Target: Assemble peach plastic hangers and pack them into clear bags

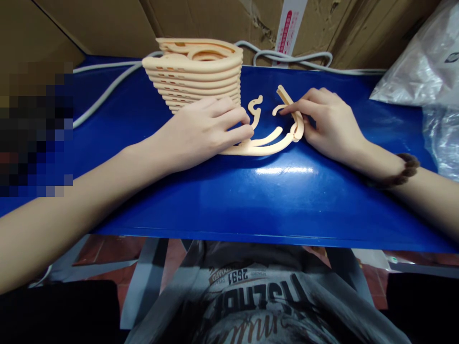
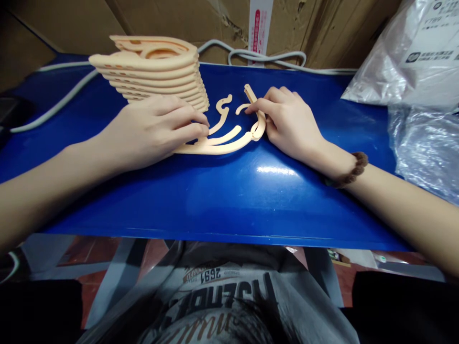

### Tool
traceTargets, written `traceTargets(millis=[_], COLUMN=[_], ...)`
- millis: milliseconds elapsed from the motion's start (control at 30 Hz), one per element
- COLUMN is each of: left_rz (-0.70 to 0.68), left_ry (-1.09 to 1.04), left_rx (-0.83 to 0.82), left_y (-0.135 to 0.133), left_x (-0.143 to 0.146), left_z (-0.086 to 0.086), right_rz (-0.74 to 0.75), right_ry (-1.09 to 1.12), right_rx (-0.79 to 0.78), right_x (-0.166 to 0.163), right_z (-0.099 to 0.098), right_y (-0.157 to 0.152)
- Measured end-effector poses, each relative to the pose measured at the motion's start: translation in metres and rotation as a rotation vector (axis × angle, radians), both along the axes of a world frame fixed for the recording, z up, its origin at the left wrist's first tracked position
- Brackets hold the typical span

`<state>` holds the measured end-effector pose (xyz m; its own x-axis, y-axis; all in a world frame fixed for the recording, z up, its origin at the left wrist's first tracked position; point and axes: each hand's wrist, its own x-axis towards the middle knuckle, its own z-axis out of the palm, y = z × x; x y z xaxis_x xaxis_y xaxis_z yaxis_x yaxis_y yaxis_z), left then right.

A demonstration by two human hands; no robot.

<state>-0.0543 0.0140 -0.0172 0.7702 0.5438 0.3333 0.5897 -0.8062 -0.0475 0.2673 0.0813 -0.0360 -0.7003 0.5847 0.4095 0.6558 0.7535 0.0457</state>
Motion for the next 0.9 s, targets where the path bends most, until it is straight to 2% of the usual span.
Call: traceTargets(millis=[267,433,600,700,900], left_rz=[-0.004,-0.007,0.064,0.129,0.276], left_ry=[-0.052,0.071,0.156,0.140,0.039], left_rx=[-0.010,0.131,0.240,0.213,0.103], left_y=[0.002,0.001,0.000,0.000,0.000], left_x=[-0.001,-0.002,0.000,0.001,0.002], left_z=[-0.003,-0.003,-0.002,-0.004,-0.009], right_rz=[0.040,0.049,0.088,0.124,0.322], right_ry=[-0.012,0.014,-0.031,-0.084,-0.193], right_rx=[0.035,0.054,0.027,0.030,0.143], right_x=[0.003,0.003,-0.002,-0.008,-0.021], right_z=[-0.001,-0.001,0.006,0.015,0.023], right_y=[0.004,0.004,-0.003,-0.015,-0.042])
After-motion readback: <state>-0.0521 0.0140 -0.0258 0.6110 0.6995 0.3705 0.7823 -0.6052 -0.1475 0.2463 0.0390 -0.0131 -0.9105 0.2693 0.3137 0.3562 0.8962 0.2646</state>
